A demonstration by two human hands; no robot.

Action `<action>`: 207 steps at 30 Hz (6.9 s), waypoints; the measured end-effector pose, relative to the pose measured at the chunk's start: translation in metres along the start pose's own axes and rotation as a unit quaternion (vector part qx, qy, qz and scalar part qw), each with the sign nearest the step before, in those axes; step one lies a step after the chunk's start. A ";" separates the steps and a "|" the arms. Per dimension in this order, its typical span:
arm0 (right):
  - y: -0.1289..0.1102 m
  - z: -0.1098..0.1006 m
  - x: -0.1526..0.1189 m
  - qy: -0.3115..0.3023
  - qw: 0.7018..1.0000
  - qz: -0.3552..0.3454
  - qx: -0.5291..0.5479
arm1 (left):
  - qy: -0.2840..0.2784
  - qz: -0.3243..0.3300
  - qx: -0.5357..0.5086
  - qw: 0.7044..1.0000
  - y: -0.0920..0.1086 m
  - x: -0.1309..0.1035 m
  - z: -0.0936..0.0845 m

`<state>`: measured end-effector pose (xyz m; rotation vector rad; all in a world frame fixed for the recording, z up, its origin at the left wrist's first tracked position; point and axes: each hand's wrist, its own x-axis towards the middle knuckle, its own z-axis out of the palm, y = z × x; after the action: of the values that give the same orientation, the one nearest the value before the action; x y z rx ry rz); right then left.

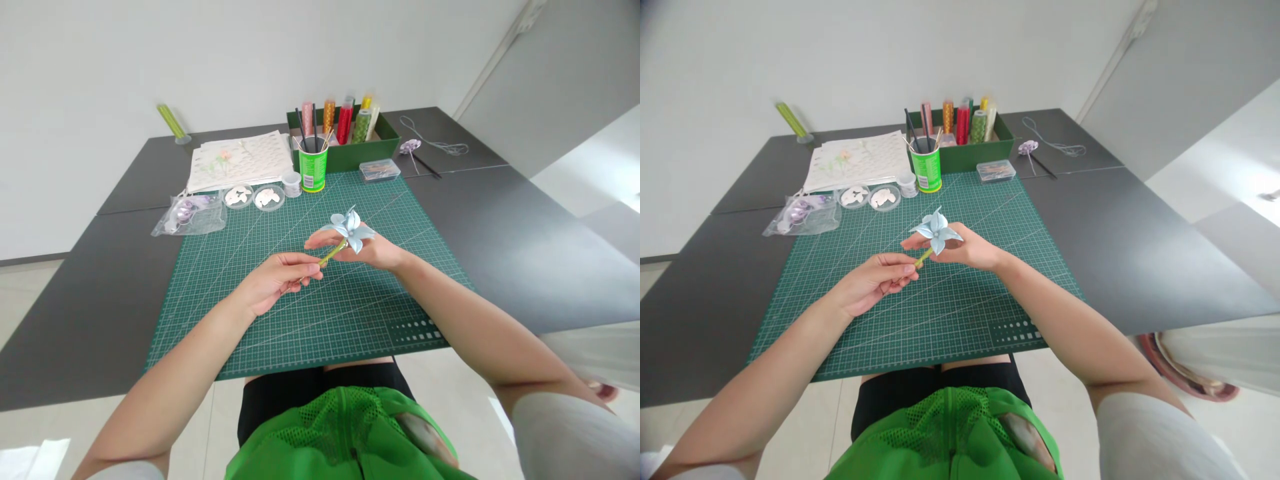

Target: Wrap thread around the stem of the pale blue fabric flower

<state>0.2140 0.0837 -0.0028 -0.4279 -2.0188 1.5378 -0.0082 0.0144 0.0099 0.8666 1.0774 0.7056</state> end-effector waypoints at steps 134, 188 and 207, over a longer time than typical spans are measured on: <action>-0.020 0.052 -0.001 0.167 0.600 -0.302 -0.721 | 0.251 0.295 0.425 0.818 -0.006 -0.002 -0.005; 0.010 0.037 0.000 0.185 0.859 -0.205 -0.431 | 0.267 0.304 0.243 0.882 -0.006 0.001 -0.006; 0.001 0.047 0.000 0.271 0.869 -0.108 -0.399 | 0.250 0.319 0.197 0.893 -0.010 0.006 -0.009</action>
<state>0.1859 0.0479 -0.0123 -0.8057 -2.0427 0.3077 -0.0141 0.0167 -0.0030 1.4733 1.4345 1.3396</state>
